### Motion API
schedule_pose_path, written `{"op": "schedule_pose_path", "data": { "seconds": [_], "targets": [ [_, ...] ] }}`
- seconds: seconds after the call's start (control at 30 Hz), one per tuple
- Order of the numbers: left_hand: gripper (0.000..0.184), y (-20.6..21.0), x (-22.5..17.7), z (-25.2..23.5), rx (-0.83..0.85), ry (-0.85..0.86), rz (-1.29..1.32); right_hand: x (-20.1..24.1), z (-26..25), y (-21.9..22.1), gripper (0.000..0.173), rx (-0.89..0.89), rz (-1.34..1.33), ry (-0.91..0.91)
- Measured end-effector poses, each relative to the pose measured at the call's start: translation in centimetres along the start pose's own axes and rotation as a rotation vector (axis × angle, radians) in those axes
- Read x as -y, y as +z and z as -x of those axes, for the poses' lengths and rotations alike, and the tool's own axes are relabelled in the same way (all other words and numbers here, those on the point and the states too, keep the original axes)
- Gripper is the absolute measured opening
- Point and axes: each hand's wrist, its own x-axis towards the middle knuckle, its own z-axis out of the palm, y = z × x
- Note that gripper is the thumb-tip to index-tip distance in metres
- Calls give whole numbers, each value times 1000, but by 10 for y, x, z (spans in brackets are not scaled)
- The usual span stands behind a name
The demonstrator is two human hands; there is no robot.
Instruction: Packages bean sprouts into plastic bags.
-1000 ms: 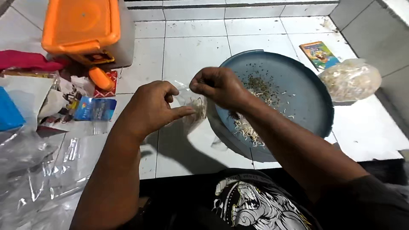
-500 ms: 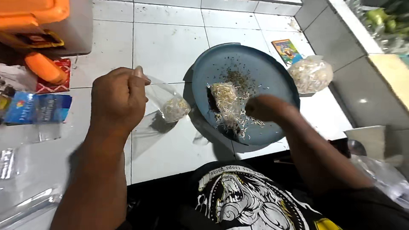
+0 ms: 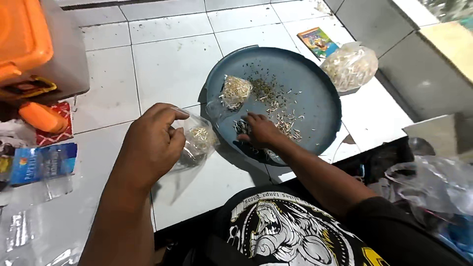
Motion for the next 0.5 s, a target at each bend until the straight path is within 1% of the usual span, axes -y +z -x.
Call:
{"op": "schedule_pose_path", "data": {
  "seconds": [0.03,0.07,0.1,0.13,0.2,0.23,0.27,0.3,0.33,0.37,0.43,0.47,0.5],
  "targets": [
    [29,2,0,-1,5,-3,4,4,0,10,89,0,34,20],
    [32,4,1,-2,8,-4,13,7,-4,18,93,-3,57,30],
    [34,6,1,-3,15,-5,13,9,-10,24,89,-8,72,24],
    [36,7,1,-3,19,-1,11,9,-16,29,79,-16,77,-12],
    [40,7,2,-1,22,16,7,6,-18,27,51,-9,57,-110],
    [40,4,3,1,24,19,14,3,-13,19,36,6,54,-161],
    [40,2,4,4,28,11,35,-1,-4,9,26,40,53,-199],
    [41,0,5,9,33,-6,71,-7,6,-1,20,82,51,-223],
    [41,-2,5,13,35,-24,120,-15,16,-9,21,118,56,-243],
    [43,-3,5,15,36,-36,184,-22,24,-14,31,149,58,-257],
    [46,-2,-1,14,40,-52,331,-28,37,-15,71,219,83,-250],
    [48,-2,-4,12,39,-60,388,-24,41,-15,81,236,104,-240],
    [49,-3,-8,9,40,-64,421,-22,44,-11,80,229,131,-247]
  ]
}}
